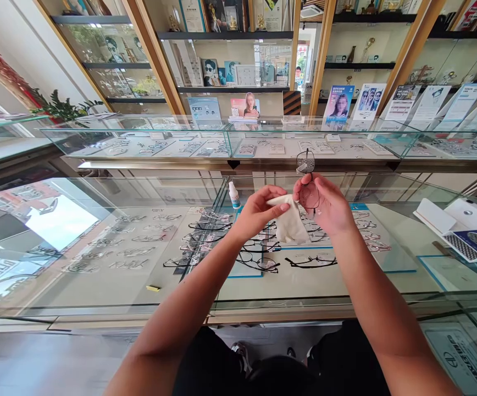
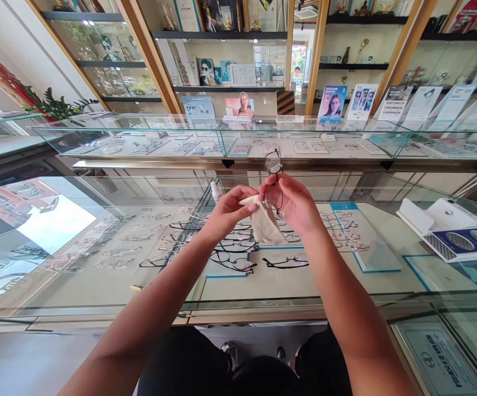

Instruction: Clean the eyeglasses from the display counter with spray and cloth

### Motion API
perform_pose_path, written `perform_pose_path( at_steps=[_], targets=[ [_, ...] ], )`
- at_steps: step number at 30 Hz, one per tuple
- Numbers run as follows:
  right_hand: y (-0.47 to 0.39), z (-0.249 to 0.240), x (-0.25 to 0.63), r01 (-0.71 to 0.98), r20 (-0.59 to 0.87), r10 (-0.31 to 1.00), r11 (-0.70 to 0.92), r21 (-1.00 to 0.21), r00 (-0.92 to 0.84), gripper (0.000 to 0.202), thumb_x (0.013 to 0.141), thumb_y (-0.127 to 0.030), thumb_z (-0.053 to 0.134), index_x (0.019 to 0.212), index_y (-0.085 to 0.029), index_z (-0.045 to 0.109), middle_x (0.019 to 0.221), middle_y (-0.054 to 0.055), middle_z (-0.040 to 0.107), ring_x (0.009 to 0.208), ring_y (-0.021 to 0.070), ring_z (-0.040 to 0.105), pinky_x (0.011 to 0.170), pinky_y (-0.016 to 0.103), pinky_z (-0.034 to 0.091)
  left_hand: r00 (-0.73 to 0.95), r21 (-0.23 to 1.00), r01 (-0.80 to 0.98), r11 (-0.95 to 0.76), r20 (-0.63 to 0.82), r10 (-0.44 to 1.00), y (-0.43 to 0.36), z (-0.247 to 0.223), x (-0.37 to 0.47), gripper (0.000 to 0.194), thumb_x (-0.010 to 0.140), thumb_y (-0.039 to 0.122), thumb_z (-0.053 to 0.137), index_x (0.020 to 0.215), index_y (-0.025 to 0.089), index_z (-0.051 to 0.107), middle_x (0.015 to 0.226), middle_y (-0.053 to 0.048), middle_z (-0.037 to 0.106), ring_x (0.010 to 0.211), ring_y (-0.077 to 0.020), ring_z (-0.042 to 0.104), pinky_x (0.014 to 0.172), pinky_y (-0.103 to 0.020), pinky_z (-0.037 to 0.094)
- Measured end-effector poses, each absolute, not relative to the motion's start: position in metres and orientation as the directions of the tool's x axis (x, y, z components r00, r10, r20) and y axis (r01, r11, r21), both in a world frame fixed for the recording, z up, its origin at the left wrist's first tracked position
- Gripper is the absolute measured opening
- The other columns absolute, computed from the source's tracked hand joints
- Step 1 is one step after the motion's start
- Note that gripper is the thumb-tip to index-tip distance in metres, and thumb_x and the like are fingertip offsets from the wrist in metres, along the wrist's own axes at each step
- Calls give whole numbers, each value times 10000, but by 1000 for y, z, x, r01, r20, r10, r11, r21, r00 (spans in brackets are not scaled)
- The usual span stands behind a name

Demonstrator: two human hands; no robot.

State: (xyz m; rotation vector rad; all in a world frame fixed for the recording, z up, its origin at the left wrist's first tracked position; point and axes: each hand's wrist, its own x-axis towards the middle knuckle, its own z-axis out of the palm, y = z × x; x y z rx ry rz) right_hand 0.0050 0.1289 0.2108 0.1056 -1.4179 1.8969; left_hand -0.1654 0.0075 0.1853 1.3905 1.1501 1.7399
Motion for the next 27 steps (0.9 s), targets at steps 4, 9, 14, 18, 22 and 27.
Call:
perform_pose_path(
  at_steps=[4,9,14,18,22,27],
  targets=[
    [127,211,5,-603,482,511,-93,-792,-712,325,894,-565,895,962,-265,787,944,29,792,824,194,755,839,365,665,-238,900,179,-398,433,870,3,190,-164,474,849,584,945,800,193,681,710,23,576,620,-94,458,558,-242,361],
    [128,212,7,-604,499,478,-88,-792,-723,294,925,-547,880,958,-265,807,934,19,791,810,175,746,825,336,653,-117,923,139,-359,376,919,-2,195,-167,452,819,572,971,918,213,715,797,-1,646,674,-121,543,601,-258,427],
    [129,213,11,-592,503,462,-62,-803,-730,284,951,-541,863,961,-262,812,926,24,799,792,180,745,815,345,655,-146,895,274,-353,401,904,-1,195,-171,530,934,707,815,818,193,758,711,-10,583,619,-118,456,552,-276,321],
    [134,213,14,-572,490,499,-14,-820,-715,281,964,-543,842,988,-266,807,955,36,804,839,205,759,859,381,665,-302,839,366,-402,516,802,-2,198,-177,524,923,695,835,773,199,755,711,-19,605,641,-134,472,576,-290,338],
    [132,211,10,-574,504,480,3,-819,-718,283,977,-539,833,994,-257,816,967,43,798,856,209,757,885,393,658,-337,640,619,-455,740,582,-7,204,-179,385,1006,549,797,793,230,765,771,-32,636,737,-174,542,689,-328,418],
    [123,207,3,-596,534,466,17,-803,-706,290,1002,-563,805,1026,-274,815,984,43,801,905,222,760,919,417,651,-211,478,769,-424,817,537,-14,206,-175,264,1065,424,723,882,243,782,829,-45,710,782,-202,614,746,-347,468]
  ],
)
